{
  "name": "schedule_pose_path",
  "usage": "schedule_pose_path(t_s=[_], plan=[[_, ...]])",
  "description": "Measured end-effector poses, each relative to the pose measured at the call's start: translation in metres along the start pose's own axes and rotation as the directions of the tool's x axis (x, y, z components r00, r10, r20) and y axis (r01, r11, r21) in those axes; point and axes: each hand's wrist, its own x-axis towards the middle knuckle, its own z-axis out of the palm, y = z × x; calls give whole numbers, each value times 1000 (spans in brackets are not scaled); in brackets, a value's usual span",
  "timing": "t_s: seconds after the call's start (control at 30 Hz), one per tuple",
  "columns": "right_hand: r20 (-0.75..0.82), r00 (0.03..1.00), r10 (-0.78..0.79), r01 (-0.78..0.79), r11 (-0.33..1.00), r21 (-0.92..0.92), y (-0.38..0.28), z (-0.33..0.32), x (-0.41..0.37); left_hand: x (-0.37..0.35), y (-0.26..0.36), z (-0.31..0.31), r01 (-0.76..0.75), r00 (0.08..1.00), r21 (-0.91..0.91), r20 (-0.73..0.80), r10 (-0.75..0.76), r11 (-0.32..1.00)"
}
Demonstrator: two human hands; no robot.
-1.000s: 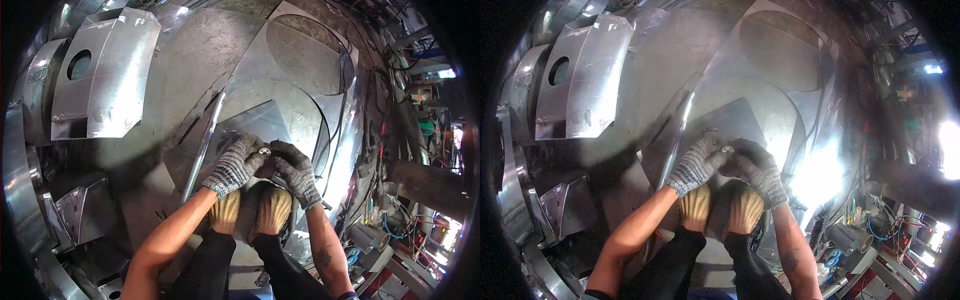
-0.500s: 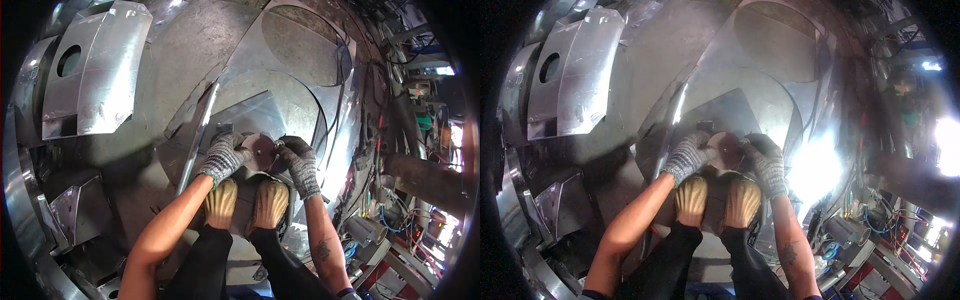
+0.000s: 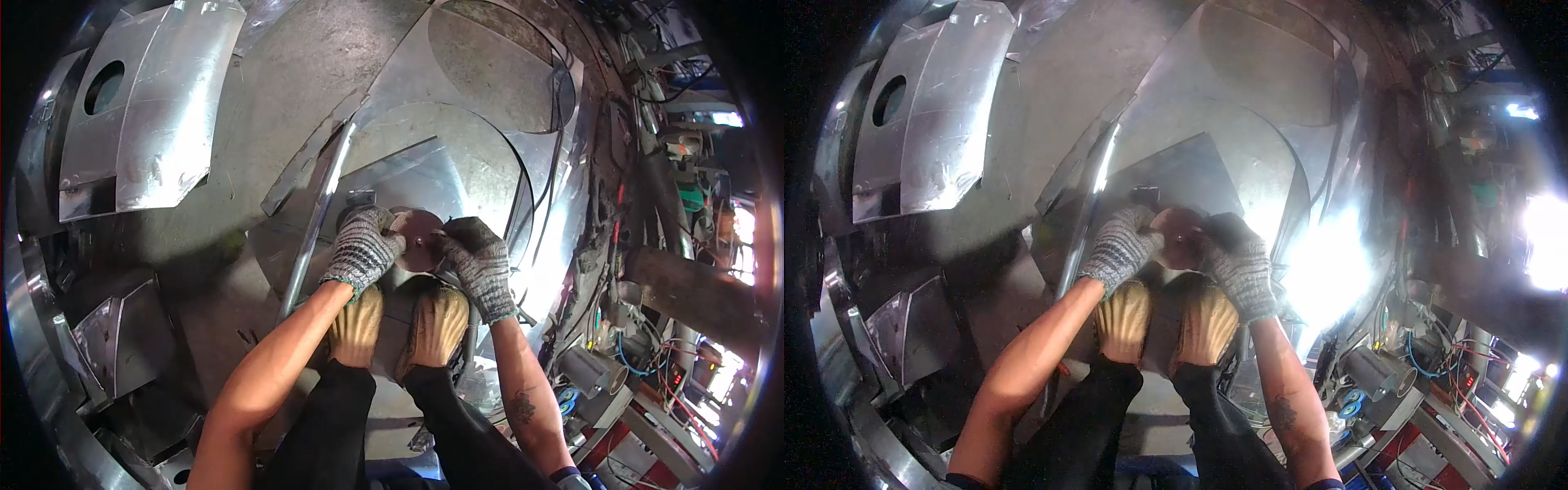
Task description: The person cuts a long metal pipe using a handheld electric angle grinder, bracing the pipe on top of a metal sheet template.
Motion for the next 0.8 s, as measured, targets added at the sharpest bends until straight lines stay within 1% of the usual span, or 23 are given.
schedule_pose_path(t_s=[0.03, 0.07, 0.1, 0.13, 0.2, 0.23, 0.27, 0.33, 0.37, 0.43, 0.47, 0.53, 0.57, 0.63, 0.77, 0.8], plan=[[-9, 1000, -18, 17, 998, -65, -7, 1, -4, -1, 0, 1, -31, 999, 54, -32, 33, 998], [-17, 999, -37, 35, 991, -130, -15, 3, -6, -1, -3, 3, -29, 999, 53, -33, 31, 998], [-10, 990, -144, 138, 963, -233, -10, 8, -6, -1, -7, 6, -48, 996, 35, -74, 51, 998], [-7, 989, -145, 140, 962, -233, -9, 10, -6, 0, -10, 8, -68, 991, 17, -116, 70, 998], [92, 914, -394, 397, 831, -389, -9, 15, -6, -1, -8, 7, -55, 992, 11, -113, 56, 998], [114, 937, -331, 347, 827, -442, -5, 20, -8, 0, -7, 8, -44, 993, 6, -108, 44, 999], [118, 936, -332, 349, 826, -442, -7, 19, -9, 1, -7, 8, -42, 993, 4, -110, 42, 999], [231, 877, -421, 480, 771, -418, -14, 17, -11, 4, -7, 7, 50, 998, 27, -33, -49, 998], [234, 876, -422, 483, 770, -417, -14, 17, -11, 4, -9, 9, 53, 998, 25, -35, -52, 998], [242, 874, -421, 486, 756, -439, -12, 18, -10, 4, -13, 12, -20, 991, 59, -128, 27, 998], [243, 874, -421, 486, 756, -438, -18, 17, -9, 2, -11, 11, -19, 991, 59, -128, 26, 998], [286, 920, -269, 363, 860, -358, -32, 14, -5, 0, -8, 8, -56, 989, 29, -135, 60, 998], [287, 920, -268, 362, 861, -358, -25, 15, -5, 0, -8, 9, -56, 989, 28, -134, 59, 998], [247, 890, -384, 456, 772, -442, -6, 17, -4, 2, -8, 10, -42, 990, 42, -135, 47, 998], [244, 878, -412, 479, 751, -454, -13, 20, -3, -1, -6, 8, -22, 989, 67, -143, 31, 998], [228, 901, -369, 434, 772, -464, -15, 21, -4, 0, -8, 9, -28, 989, 60, -146, 37, 998]])
